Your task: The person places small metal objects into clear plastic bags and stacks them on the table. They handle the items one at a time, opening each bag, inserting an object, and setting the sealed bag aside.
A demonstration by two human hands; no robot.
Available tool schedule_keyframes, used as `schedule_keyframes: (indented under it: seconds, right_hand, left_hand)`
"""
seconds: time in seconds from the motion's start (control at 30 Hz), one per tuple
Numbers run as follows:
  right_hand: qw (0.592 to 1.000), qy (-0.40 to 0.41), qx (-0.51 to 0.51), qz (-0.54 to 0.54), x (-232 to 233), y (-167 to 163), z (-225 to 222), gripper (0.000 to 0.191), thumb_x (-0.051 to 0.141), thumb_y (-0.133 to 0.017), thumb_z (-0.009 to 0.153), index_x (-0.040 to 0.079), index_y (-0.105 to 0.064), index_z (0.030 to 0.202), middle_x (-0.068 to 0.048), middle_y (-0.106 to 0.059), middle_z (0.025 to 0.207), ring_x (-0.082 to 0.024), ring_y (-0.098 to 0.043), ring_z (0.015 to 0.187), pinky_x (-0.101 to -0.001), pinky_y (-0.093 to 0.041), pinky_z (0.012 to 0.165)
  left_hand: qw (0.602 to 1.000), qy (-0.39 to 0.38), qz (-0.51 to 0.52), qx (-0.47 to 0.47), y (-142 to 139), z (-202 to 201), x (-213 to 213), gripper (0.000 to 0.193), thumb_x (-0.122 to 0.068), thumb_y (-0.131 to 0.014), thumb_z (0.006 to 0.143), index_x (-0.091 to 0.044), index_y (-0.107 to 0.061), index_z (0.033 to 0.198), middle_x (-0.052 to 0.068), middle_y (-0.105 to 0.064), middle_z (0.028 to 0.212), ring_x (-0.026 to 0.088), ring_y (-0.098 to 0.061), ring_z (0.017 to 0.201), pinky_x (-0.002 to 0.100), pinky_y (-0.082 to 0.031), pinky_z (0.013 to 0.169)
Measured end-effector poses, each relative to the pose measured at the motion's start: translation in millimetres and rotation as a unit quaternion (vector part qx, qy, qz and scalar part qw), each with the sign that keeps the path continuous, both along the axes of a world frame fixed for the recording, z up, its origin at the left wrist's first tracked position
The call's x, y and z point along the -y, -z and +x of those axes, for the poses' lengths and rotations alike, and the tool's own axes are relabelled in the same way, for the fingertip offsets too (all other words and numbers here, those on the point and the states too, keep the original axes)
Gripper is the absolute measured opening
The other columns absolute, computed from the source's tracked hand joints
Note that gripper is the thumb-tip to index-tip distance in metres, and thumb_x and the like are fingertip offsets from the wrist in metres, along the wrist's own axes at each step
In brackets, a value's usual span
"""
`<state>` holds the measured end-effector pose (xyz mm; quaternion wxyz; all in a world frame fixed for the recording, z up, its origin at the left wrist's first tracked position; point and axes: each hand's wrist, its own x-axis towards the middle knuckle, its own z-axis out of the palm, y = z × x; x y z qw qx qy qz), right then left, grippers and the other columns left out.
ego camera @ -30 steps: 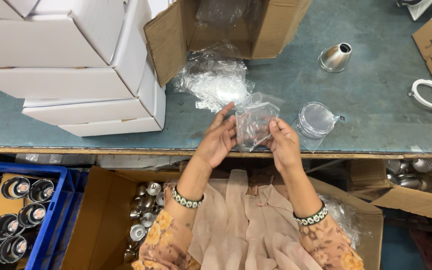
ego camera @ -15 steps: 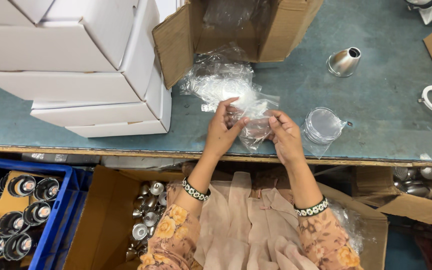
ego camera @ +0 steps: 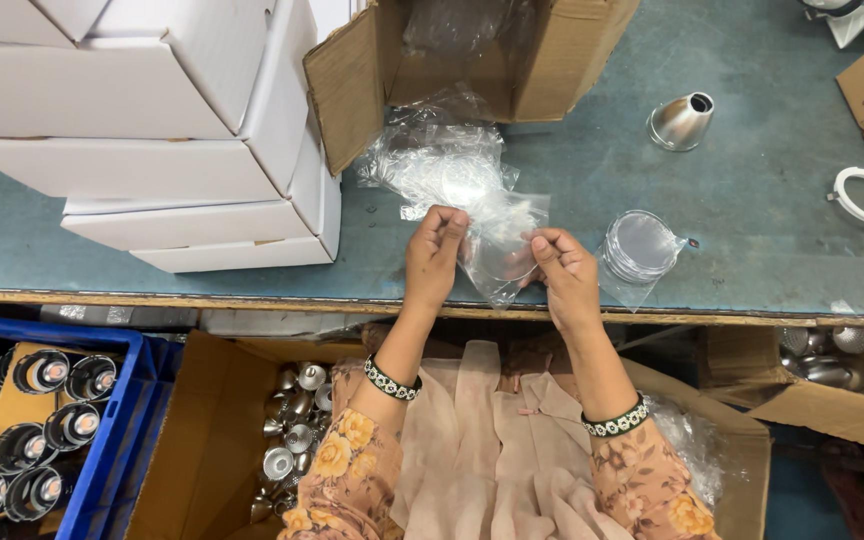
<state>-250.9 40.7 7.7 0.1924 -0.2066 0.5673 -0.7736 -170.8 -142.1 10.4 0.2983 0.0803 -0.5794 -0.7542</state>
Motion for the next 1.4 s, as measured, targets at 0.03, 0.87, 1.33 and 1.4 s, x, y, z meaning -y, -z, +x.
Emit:
schedule_keyframes:
  seconds: [0.03, 0.87, 1.33, 1.4]
  right_hand:
    - [1.000, 0.000, -0.005, 0.004, -0.1, -0.5, 0.6, 0.027, 0.021, -0.060, 0.107, -0.003, -0.066, 0.118, -0.012, -0.074, 0.095, -0.015, -0.069, 0.075, -0.0284, -0.056, 0.065]
    - [0.995, 0.074, -0.048, -0.043, 1.7, -22.5, 9.7, 0.028, 0.013, -0.062, 0.106, 0.003, -0.057, 0.131, -0.015, -0.071, 0.115, -0.018, -0.071, 0.096, -0.0306, -0.061, 0.080]
    - [0.979, 0.178, 0.035, -0.094, -27.4, -63.3, -8.0, 0.008, 0.014, -0.068, 0.102, 0.007, -0.069, 0.105, -0.010, -0.072, 0.102, -0.021, -0.071, 0.085, -0.0309, -0.058, 0.072]
    - [0.986, 0.139, 0.046, -0.083, -25.6, -62.5, -0.4, 0.006, 0.013, -0.069, 0.099, 0.007, -0.068, 0.101, -0.008, -0.072, 0.112, -0.017, -0.071, 0.097, -0.0317, -0.059, 0.081]
  left_hand:
    - [1.000, -0.001, 0.004, -0.023, -3.7, 0.7, -0.3, 0.021, -0.024, -0.060, 0.110, -0.004, -0.062, 0.105, 0.000, -0.069, 0.096, 0.004, -0.059, 0.089, 0.021, -0.050, 0.082]
    - [0.996, 0.058, -0.049, 0.041, -6.2, 6.3, -3.5, 0.037, -0.012, -0.080, 0.089, -0.001, -0.065, 0.120, 0.005, -0.074, 0.099, 0.009, -0.069, 0.095, 0.022, -0.055, 0.083]
    - [0.999, -0.016, -0.042, -0.005, -5.9, 3.1, -5.9, 0.028, -0.017, -0.079, 0.093, -0.004, -0.059, 0.108, 0.001, -0.067, 0.102, 0.006, -0.062, 0.095, 0.022, -0.053, 0.081]
    - [1.000, -0.003, 0.007, 0.012, -4.3, 2.3, -6.2, 0.030, -0.019, -0.077, 0.091, -0.006, -0.057, 0.108, 0.000, -0.065, 0.102, 0.006, -0.061, 0.093, 0.023, -0.052, 0.073]
